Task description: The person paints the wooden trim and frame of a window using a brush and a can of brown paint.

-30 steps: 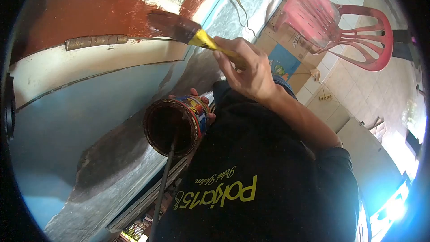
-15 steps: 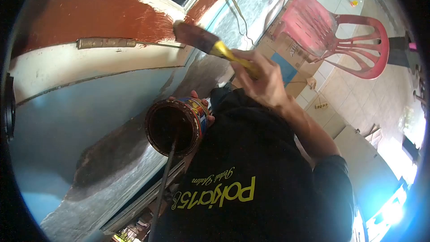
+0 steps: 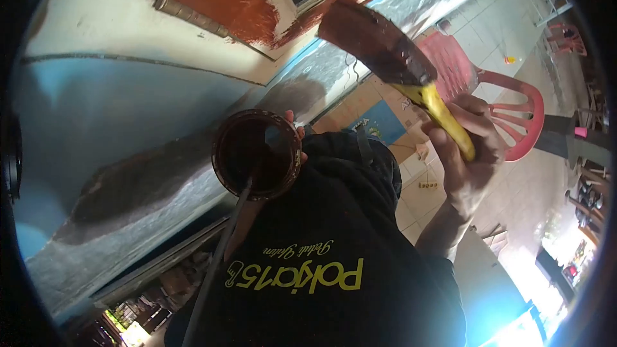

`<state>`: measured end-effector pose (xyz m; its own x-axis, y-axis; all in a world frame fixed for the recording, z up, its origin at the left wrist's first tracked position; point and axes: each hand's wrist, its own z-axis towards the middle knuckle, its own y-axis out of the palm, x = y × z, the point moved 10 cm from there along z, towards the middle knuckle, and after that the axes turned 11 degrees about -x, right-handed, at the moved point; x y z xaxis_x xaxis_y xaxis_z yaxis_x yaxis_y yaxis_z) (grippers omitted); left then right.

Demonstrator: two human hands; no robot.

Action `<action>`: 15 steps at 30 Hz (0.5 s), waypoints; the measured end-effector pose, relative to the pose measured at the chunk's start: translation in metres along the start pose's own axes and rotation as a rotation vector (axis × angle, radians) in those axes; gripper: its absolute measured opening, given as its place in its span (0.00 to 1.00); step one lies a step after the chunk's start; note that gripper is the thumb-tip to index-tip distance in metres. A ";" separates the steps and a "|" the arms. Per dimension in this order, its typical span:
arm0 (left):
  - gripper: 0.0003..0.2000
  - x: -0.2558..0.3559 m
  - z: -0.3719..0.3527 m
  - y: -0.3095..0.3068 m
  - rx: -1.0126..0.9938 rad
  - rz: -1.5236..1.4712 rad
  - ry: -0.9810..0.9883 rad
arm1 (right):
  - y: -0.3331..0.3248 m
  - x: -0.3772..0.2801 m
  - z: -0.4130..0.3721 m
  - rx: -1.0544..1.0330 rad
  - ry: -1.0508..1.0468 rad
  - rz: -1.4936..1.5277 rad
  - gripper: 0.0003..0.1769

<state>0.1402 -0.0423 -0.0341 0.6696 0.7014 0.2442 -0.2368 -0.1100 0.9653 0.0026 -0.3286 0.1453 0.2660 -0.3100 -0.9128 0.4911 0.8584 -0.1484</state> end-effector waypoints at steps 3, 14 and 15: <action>0.31 0.006 0.000 -0.004 0.018 0.131 0.080 | -0.010 -0.007 -0.008 -0.005 -0.035 0.111 0.18; 0.34 0.004 0.008 0.021 0.072 0.047 0.084 | 0.004 -0.035 -0.011 -0.029 -0.150 0.054 0.28; 0.34 0.004 0.007 0.019 0.071 0.012 0.084 | 0.013 -0.043 -0.007 -0.063 -0.161 0.001 0.27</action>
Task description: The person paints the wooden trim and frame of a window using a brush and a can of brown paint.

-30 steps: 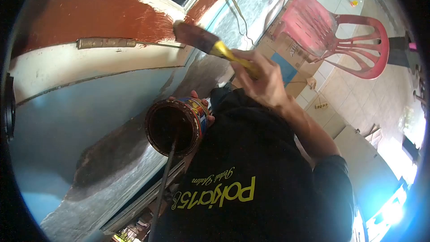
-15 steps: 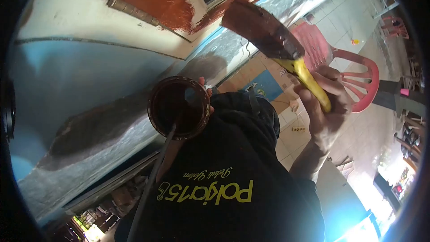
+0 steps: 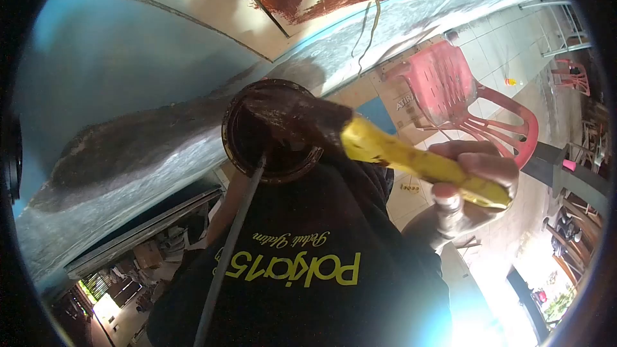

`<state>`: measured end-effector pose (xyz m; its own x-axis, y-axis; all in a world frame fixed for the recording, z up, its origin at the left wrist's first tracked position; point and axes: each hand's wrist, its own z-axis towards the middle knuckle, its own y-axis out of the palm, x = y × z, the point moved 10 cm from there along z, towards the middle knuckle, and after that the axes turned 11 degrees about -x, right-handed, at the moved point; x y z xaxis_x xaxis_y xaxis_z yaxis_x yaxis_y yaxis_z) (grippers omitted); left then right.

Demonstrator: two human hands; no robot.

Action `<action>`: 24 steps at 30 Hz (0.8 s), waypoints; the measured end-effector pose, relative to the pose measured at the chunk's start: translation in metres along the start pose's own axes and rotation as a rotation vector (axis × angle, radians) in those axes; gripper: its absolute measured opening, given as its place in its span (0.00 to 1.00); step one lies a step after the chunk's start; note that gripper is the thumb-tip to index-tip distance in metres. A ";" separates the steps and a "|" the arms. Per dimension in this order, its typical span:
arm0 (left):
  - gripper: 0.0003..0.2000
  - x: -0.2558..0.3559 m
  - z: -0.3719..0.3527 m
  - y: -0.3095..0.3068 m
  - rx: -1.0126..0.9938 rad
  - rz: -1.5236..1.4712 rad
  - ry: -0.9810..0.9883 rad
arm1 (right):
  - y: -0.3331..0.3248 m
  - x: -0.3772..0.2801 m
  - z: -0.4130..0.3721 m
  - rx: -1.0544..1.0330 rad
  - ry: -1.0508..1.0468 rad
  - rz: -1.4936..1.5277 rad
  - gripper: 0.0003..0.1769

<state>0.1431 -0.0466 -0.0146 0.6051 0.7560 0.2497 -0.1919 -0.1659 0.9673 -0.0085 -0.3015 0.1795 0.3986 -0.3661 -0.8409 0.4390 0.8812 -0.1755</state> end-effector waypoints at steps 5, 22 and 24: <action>0.34 -0.002 0.002 0.001 0.004 -0.149 -0.025 | 0.039 -0.023 0.017 -0.171 -0.069 0.019 0.22; 0.34 0.002 0.004 0.000 -0.088 -0.109 0.014 | 0.095 -0.052 0.046 -0.346 -0.331 -0.271 0.20; 0.34 0.002 0.006 0.004 -0.098 -0.137 0.010 | 0.097 -0.053 0.047 -0.355 -0.312 -0.284 0.20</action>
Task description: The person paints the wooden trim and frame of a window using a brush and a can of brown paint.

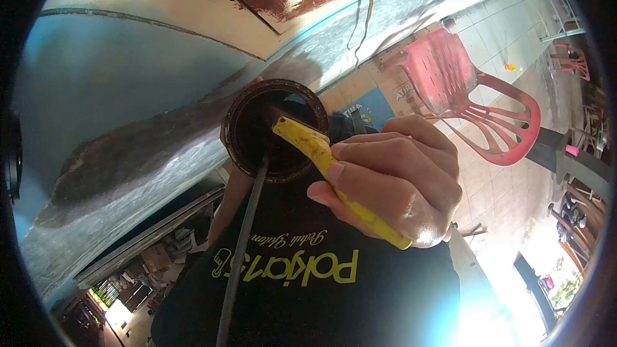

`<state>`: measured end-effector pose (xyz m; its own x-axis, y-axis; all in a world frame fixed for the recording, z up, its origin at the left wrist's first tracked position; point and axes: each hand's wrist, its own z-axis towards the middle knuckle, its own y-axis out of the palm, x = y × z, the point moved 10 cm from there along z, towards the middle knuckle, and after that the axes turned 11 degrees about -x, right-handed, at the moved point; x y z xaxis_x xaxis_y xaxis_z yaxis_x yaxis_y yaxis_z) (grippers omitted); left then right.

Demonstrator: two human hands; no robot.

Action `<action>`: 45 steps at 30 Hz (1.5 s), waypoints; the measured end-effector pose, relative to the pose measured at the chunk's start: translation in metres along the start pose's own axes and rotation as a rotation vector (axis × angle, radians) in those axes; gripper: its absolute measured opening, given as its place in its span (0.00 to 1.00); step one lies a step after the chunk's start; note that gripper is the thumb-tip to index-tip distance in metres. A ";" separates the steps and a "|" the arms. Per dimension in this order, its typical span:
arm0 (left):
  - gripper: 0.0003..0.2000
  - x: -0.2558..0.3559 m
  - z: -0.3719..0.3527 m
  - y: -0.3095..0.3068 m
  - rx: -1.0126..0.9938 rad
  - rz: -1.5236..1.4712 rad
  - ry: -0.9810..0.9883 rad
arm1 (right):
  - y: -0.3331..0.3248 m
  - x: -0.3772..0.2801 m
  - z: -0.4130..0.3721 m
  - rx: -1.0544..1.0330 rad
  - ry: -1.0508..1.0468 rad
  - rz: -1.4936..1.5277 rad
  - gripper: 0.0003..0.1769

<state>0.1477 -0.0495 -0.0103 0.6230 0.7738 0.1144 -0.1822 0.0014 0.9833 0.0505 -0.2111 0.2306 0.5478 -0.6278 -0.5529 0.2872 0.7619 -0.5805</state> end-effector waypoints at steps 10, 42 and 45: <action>0.35 -0.001 0.002 0.003 0.025 -0.035 -0.007 | 0.012 0.001 -0.001 -0.164 0.003 0.009 0.21; 0.27 0.014 -0.003 -0.010 0.043 0.704 -0.068 | -0.004 0.113 -0.118 0.627 0.499 0.915 0.16; 0.26 0.009 -0.003 -0.017 0.087 0.535 -0.082 | 0.001 0.120 -0.126 0.680 0.544 0.919 0.17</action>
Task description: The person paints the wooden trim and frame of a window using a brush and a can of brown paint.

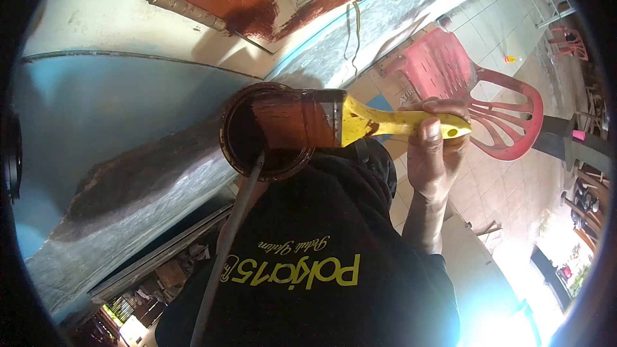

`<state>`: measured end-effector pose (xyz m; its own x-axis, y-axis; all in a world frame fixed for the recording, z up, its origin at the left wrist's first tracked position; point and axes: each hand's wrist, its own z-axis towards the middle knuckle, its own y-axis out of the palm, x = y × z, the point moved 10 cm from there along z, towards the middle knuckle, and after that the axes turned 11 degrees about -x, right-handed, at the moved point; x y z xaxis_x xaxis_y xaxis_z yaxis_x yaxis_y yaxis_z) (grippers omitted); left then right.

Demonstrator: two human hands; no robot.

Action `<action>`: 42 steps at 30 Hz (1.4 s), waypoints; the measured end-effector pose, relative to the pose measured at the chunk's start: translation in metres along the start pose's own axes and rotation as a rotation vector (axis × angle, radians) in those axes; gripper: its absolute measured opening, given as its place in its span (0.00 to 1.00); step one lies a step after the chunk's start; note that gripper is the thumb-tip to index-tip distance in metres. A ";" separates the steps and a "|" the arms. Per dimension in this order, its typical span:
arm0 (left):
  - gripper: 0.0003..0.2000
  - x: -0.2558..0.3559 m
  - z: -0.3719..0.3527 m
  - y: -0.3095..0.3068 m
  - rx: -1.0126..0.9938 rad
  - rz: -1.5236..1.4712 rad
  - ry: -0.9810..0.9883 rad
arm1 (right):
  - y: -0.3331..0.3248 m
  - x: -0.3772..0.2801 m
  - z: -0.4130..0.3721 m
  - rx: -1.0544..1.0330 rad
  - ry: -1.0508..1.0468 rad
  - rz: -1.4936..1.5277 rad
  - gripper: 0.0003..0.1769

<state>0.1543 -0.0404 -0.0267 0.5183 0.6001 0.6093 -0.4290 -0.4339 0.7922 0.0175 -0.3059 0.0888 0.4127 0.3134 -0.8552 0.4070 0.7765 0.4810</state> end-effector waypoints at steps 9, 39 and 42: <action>0.26 -0.009 0.001 -0.010 0.049 -0.170 -0.028 | 0.018 -0.003 0.004 -0.155 0.019 -0.201 0.14; 0.24 -0.022 -0.031 -0.038 0.216 -0.540 0.087 | -0.005 0.109 0.049 -0.275 0.114 0.340 0.07; 0.24 -0.014 -0.027 -0.026 0.046 -0.498 0.092 | -0.002 0.111 0.050 -0.302 0.107 0.312 0.08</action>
<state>0.1382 -0.0195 -0.0568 0.5831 0.7977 0.1538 -0.1124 -0.1083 0.9878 0.1029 -0.3002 0.0022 0.3846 0.6005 -0.7011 0.0136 0.7557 0.6548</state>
